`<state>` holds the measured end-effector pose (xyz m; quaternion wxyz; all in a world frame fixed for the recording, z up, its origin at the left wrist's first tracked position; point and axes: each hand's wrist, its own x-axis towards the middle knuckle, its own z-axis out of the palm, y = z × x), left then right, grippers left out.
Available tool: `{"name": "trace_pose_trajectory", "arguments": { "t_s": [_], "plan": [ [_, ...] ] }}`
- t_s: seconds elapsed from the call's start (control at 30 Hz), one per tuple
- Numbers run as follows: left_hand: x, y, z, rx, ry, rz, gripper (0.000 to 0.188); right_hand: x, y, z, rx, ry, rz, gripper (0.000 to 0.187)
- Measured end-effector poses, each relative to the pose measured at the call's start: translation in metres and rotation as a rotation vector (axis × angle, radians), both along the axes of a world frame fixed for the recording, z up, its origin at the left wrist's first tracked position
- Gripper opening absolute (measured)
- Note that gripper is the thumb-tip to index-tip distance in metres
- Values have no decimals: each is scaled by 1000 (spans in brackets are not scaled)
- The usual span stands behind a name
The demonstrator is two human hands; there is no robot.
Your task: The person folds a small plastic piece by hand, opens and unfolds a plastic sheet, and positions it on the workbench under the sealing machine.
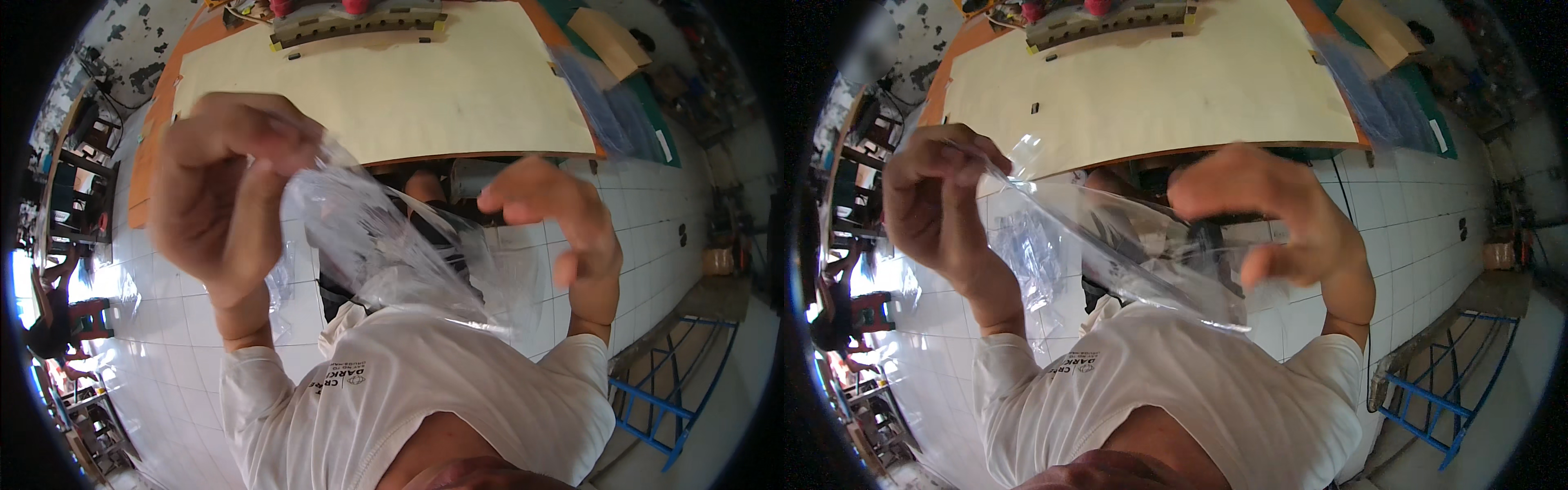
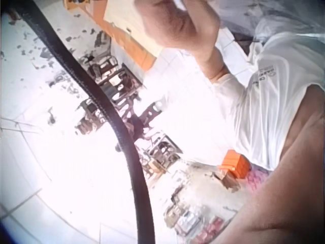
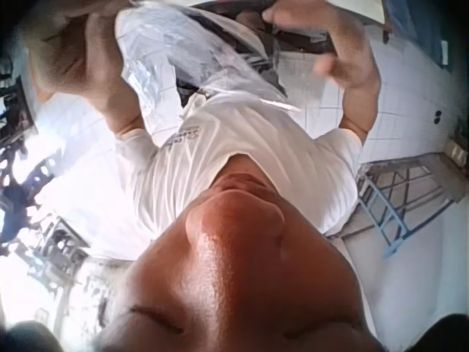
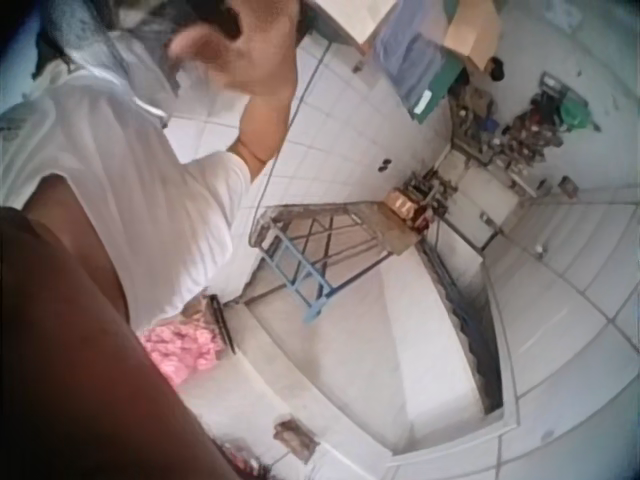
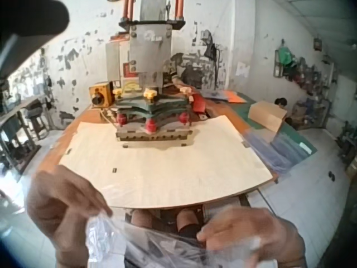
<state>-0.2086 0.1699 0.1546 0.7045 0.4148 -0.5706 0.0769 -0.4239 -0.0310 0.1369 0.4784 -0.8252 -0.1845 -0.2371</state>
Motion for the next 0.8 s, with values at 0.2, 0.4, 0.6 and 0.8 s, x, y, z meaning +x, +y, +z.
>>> {"name": "trace_pose_trajectory", "arguments": {
  "t_s": [0.2, 0.4, 0.6, 0.8],
  "plan": [
    [8, 10, 35, 103, -11, 310, 9, -21, 32, 11, -346, -22, -135, 50],
    [41, 16, 49, 226, -161, 338, 15, -24, 18, 1, -415, -150, -416, 38],
    [60, 12, 41, 295, -36, 305, 14, -13, -2, 0, -500, -17, -557, 35],
    [77, 7, 37, 349, -1, 287, 14, 4, -23, -9, -463, 31, -543, 35]
  ]
}}
